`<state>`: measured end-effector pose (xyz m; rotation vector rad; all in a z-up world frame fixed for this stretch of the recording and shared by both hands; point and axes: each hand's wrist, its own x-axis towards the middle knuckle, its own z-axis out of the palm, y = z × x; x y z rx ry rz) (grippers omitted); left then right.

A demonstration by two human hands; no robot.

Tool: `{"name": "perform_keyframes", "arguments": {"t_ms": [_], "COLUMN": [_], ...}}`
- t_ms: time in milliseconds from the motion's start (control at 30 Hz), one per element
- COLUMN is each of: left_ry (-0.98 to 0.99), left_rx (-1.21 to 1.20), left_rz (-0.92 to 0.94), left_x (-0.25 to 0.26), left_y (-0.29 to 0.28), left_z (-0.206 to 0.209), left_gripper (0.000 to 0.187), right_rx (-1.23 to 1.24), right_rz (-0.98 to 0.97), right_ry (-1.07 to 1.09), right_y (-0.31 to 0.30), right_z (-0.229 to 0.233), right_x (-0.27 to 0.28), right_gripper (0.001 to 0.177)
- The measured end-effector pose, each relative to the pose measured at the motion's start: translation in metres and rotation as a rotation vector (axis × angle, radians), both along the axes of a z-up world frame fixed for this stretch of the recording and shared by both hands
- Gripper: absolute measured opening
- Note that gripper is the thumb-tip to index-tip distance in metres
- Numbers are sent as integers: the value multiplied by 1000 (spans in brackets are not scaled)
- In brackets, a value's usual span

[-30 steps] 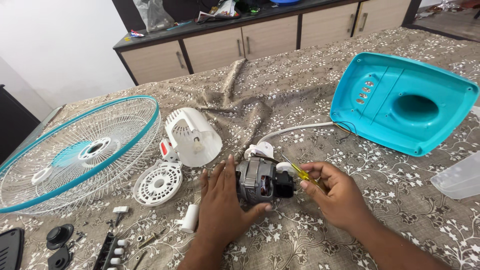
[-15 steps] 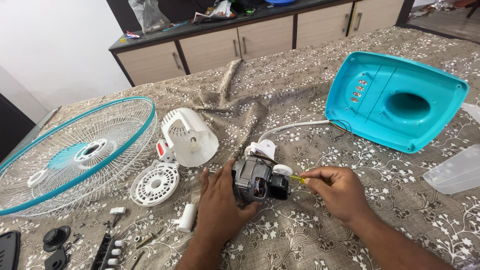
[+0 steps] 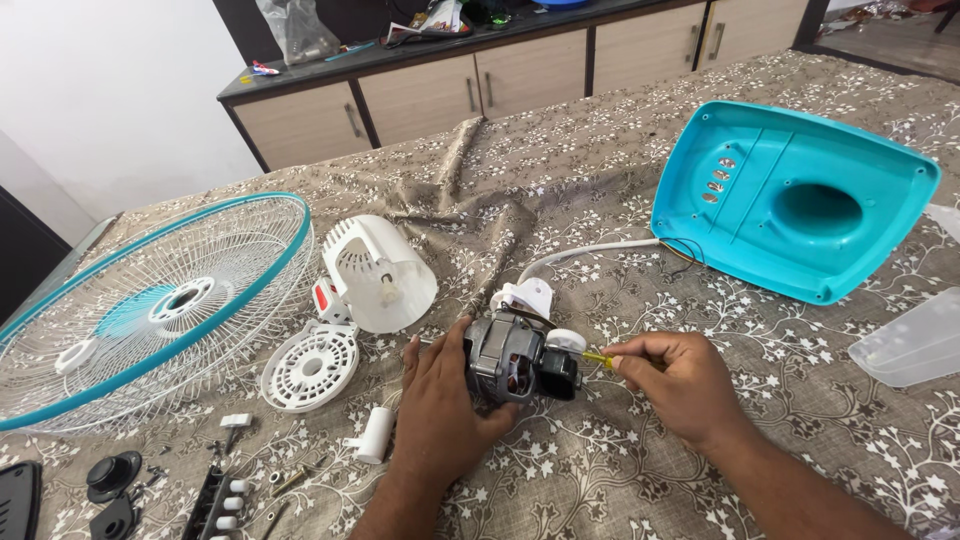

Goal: The person disassembles a fan motor using a screwdriver, removes screws, and separates the motor housing. They then reassemble the motor by aligning and securing the housing parts with screws.

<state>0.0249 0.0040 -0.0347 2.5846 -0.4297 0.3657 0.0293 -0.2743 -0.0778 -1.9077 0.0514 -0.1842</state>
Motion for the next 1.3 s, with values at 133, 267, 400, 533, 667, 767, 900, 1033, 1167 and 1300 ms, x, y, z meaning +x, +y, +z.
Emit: {"name": "perform_keyframes", "arguments": {"t_ms": [133, 267, 400, 533, 667, 767, 900, 1033, 1167, 1300], "left_ry": [-53, -73, -96, -223, -231, -161, -84, -6, -24, 29], "left_rx": [-37, -64, -63, -82, -108, -157, -215, -225, -231, -229], "left_rz": [-24, -41, -58, -115, -124, -95, -75, -50, -61, -49], "left_x": [0, 2, 2, -1, 0, 0, -3, -4, -4, -4], "left_y": [2, 3, 5, 7, 8, 7, 6, 5, 4, 4], "left_z": [-1, -4, -8, -14, -14, -12, -5, 1, 2, 4], "left_gripper": [113, 108, 105, 107, 106, 106, 104, 102, 102, 104], "right_rx": [19, -33, -198, 147, 319, 269, 197, -30, -349, -595], "right_rz": [63, 75, 78, 211, 229, 258, 211, 196, 96, 88], "right_ry": [11, 127, 204, 357, 530, 465, 367, 180, 63, 47], "right_y": [0, -1, -2, -5, -10, -8, -3, 5, 12, 13], "right_z": [5, 15, 27, 38, 46, 42, 36, 35, 46, 57], "right_x": [-1, -4, -6, -6, -4, 0, 9, 4, -12, -18], "right_gripper": [17, 18, 42, 29, 30, 26, 21, 20, 22, 26]}}
